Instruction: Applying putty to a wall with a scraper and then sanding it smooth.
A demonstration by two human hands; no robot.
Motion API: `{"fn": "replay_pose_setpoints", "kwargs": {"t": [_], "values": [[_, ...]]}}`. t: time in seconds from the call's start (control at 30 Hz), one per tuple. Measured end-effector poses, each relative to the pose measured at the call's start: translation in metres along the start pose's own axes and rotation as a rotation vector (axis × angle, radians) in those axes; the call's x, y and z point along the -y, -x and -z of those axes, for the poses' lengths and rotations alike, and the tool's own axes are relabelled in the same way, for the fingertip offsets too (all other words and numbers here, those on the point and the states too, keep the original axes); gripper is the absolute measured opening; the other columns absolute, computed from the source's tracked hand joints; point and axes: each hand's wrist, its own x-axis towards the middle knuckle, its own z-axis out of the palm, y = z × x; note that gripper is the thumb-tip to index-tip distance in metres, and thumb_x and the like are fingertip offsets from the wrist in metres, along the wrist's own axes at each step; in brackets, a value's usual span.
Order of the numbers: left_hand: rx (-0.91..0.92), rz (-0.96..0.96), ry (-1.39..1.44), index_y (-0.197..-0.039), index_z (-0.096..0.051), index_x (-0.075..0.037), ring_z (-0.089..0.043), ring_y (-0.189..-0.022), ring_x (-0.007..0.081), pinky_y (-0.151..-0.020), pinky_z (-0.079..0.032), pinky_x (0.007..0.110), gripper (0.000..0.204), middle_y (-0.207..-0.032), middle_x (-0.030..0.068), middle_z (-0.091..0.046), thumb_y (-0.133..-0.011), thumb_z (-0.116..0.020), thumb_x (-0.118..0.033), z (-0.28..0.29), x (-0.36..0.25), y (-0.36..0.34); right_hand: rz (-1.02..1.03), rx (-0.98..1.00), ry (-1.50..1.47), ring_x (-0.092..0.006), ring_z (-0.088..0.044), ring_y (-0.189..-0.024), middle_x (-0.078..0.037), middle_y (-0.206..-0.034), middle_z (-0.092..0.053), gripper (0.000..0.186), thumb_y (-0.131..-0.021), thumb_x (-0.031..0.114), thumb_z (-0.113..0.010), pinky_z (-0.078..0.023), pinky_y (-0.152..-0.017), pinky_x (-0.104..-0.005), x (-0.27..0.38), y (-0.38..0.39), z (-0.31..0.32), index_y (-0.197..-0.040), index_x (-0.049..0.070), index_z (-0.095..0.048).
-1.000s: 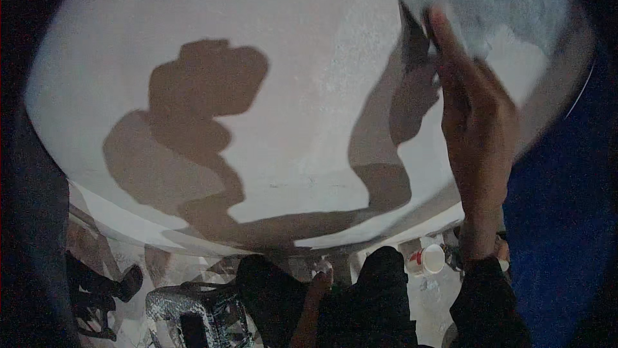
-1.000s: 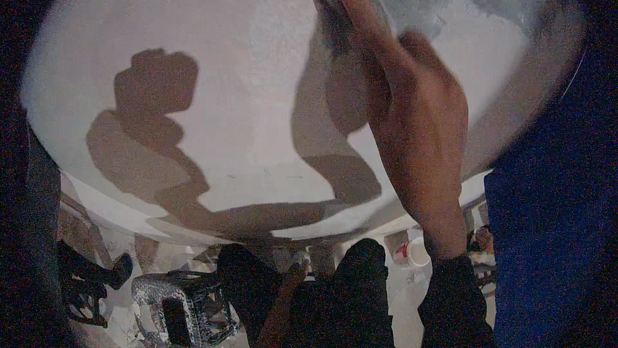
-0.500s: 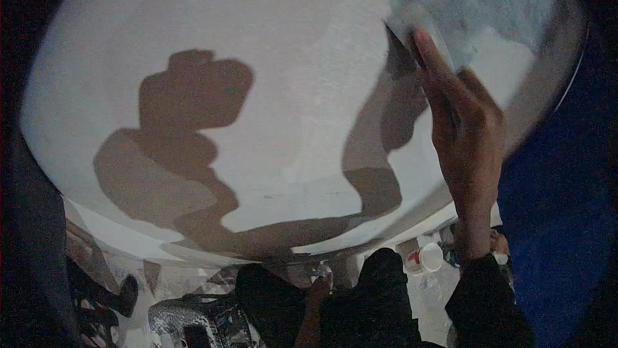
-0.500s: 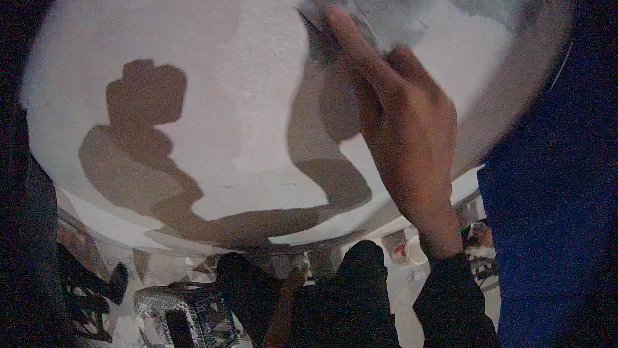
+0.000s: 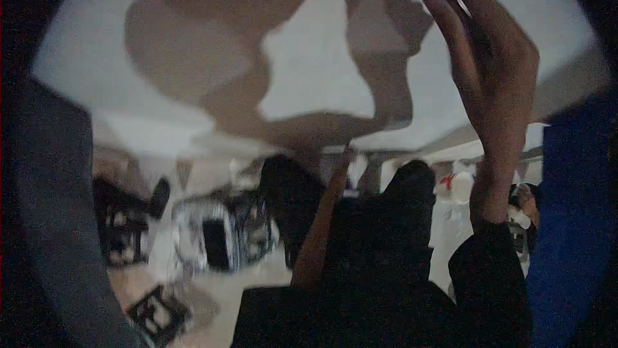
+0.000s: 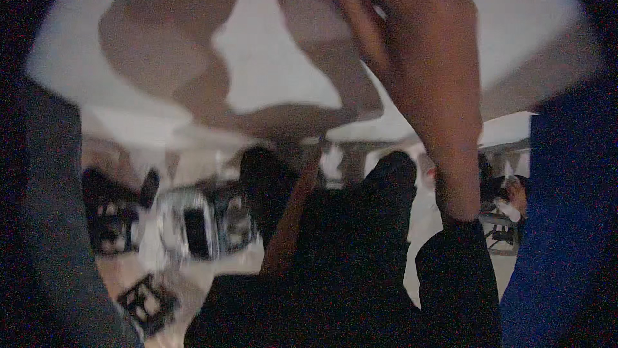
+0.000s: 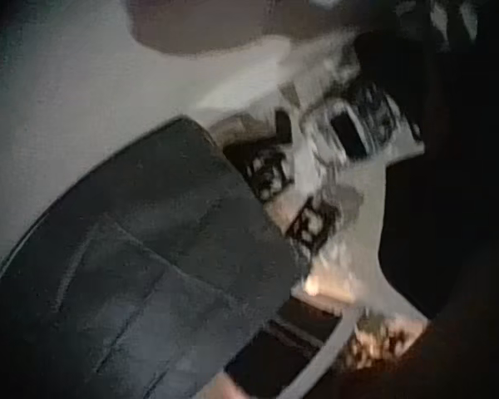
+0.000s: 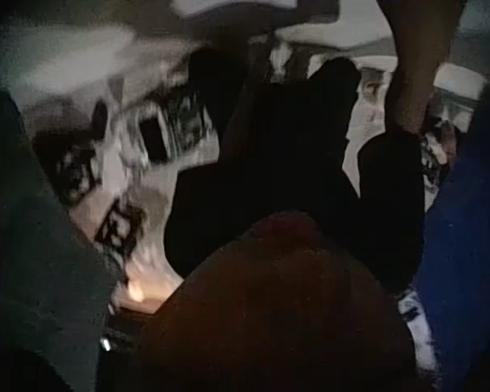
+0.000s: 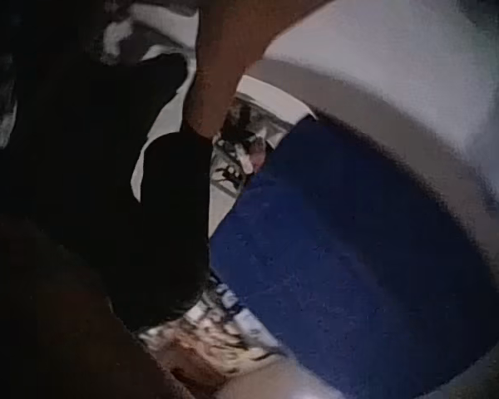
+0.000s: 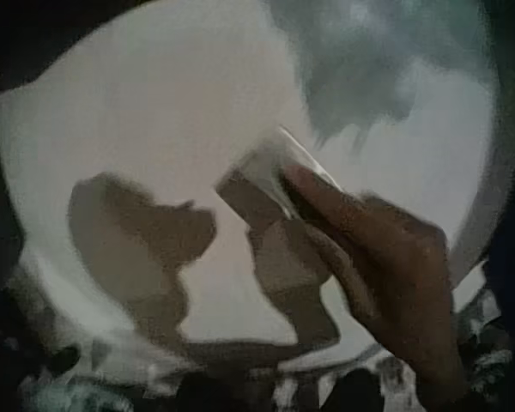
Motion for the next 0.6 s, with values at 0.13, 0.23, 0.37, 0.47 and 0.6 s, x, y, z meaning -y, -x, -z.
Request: {"fn": "replay_pose_setpoints", "kwargs": {"t": [0.13, 0.23, 0.37, 0.47, 0.6], "values": [[-0.351, 0.248, 1.086, -0.139, -0.04, -0.003, -0.05, -0.124, 0.0299, -0.103, -0.043, 0.044, 0.049, -0.136, 0.0161, -0.049, -0.096, -0.054, -0.022, 0.088, -0.146, 0.028, 0.008, 0.086, -0.252, -0.0151, -0.063, -0.106, -0.012, -0.12, -0.066, 0.037, -0.095, 0.013, -0.059, -0.048, -0.09, -0.0319, -0.083, 0.102, -0.059, -0.132, 0.011, -0.058], [-0.406, 0.015, 1.142, -0.128, -0.048, -0.003, -0.059, -0.11, 0.027, -0.093, -0.05, 0.042, 0.04, -0.12, 0.012, -0.059, -0.092, -0.06, -0.015, 0.107, -0.204, 0.044, -0.415, 0.317, -0.359, -0.0166, -0.06, -0.093, -0.009, -0.111, -0.065, 0.04, -0.099, 0.026, -0.053, -0.048, -0.083, -0.0313, -0.15, 0.182, -0.089, -0.136, 0.008, -0.053], [-0.461, -0.037, 1.031, -0.127, -0.048, -0.001, -0.06, -0.106, 0.0267, -0.091, -0.051, 0.04, 0.041, -0.118, 0.0122, -0.06, -0.089, -0.06, -0.011, 0.127, -0.23, 0.075, -0.809, 0.599, -0.774, -0.0104, -0.048, -0.069, 0.001, -0.083, -0.056, 0.044, -0.1, 0.031, -0.052, -0.044, -0.064, -0.0274, -0.228, 0.342, -0.182, -0.139, 0.012, -0.049], [-0.467, 0.011, 0.959, -0.125, -0.05, 0.0, -0.061, -0.107, 0.027, -0.09, -0.052, 0.041, 0.039, -0.116, 0.0117, -0.061, -0.089, -0.06, -0.008, 0.136, -0.234, 0.075, -0.903, 0.562, -0.938, -0.0091, -0.051, -0.07, 0.001, -0.082, -0.056, 0.044, -0.1, 0.031, -0.052, -0.044, -0.061, -0.0249, -0.244, 0.402, -0.211, -0.139, 0.011, -0.048], [-0.393, -0.107, 0.426, -0.117, -0.057, -0.001, -0.06, -0.108, 0.0268, -0.093, -0.051, 0.04, 0.032, -0.117, 0.0131, -0.061, -0.086, -0.063, -0.01, 0.127, -0.184, 0.065, -0.944, 0.549, -1.097, -0.0172, -0.062, -0.091, -0.01, -0.129, -0.057, 0.052, -0.095, 0.026, -0.056, -0.051, -0.067, -0.0295, -0.242, 0.401, -0.211, -0.142, 0.009, -0.044]]}}
